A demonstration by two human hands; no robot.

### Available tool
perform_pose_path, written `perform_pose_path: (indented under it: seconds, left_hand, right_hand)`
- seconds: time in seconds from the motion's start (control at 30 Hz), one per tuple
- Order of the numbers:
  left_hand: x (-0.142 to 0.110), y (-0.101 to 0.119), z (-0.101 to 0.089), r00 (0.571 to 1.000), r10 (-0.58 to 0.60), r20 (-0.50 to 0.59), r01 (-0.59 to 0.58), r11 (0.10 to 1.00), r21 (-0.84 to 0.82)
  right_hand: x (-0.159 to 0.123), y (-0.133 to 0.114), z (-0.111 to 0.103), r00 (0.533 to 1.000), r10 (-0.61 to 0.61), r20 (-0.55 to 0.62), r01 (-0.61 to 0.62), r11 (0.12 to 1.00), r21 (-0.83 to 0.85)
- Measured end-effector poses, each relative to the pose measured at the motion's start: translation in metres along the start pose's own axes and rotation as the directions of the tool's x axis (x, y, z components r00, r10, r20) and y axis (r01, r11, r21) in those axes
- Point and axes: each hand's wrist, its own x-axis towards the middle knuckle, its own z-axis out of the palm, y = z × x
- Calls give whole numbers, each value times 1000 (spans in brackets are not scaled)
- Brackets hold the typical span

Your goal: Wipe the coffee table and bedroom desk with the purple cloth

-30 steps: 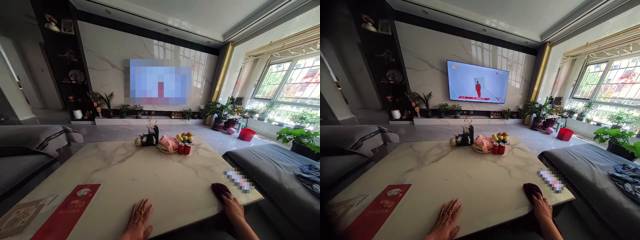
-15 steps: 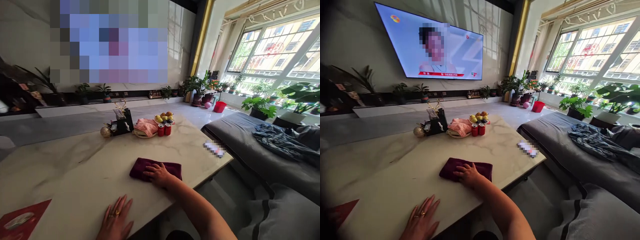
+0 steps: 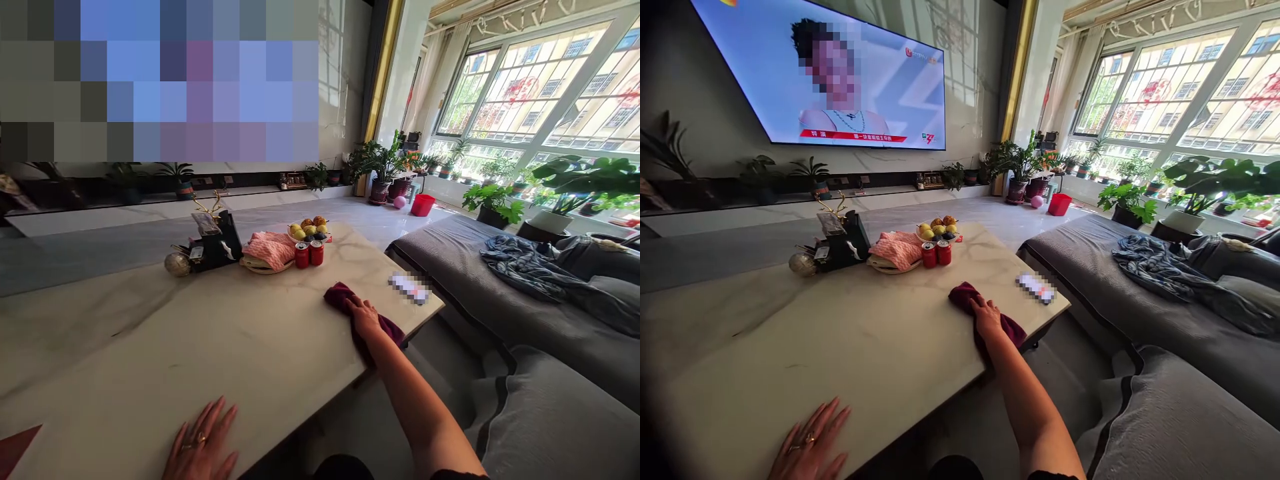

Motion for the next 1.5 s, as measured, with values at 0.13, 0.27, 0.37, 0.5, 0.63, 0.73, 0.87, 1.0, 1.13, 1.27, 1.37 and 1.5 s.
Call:
perform_pose_path:
  seconds: [0.13, 0.27, 0.37, 0.5, 0.63, 0.73, 0.87, 1.0, 1.13, 1.27, 1.37, 1.5]
  left_hand:
    - [-1, 1, 3, 999, 22, -27, -21, 1000, 16]
    - [-2, 1, 7, 999, 4, -44, -3, 1000, 11]
    - [-3, 1, 8, 1000, 0, -22, 0, 1000, 3]
    - [-2, 2, 6, 1000, -13, -24, 12, 1000, -9]
    - [0, 4, 3, 999, -32, 2, 32, 999, -41]
    - [-1, 6, -1, 998, -48, 29, 50, 996, -80]
    - [-1, 10, -13, 994, -83, 75, 92, 988, -127]
    - [0, 19, -37, 977, -103, 185, 124, 987, -103]
    - [-13, 42, -66, 948, -179, 264, 196, 980, -39]
    - [-62, 70, -101, 900, -200, 387, 239, 969, -55]
    - [-120, 74, -134, 851, -153, 503, 218, 973, -73]
    - [-220, 45, -171, 879, -222, 422, 288, 952, -101]
  right_hand:
    - [-13, 35, -3, 991, 131, -38, -132, 991, -13]
    - [-26, 53, 0, 974, 210, -85, -212, 977, -18]
    - [-34, 66, 5, 964, 244, -107, -249, 968, -29]
    - [-45, 93, 4, 943, 316, -106, -323, 945, -57]
    - [-62, 119, -5, 901, 421, -100, -429, 900, -78]
    - [-79, 120, -8, 858, 502, -108, -511, 855, -89]
    - [-106, 94, -1, 812, 573, -111, -583, 807, -95]
    - [-133, 46, 4, 829, 554, -83, -559, 824, -88]
    - [-161, -17, 7, 908, 416, -40, -418, 904, -85]
    - [-198, -81, 9, 973, 230, -5, -230, 970, -83]
    - [-224, -121, 9, 997, 69, 28, -66, 994, -81]
    - [-247, -166, 8, 987, -125, 99, 133, 988, -78]
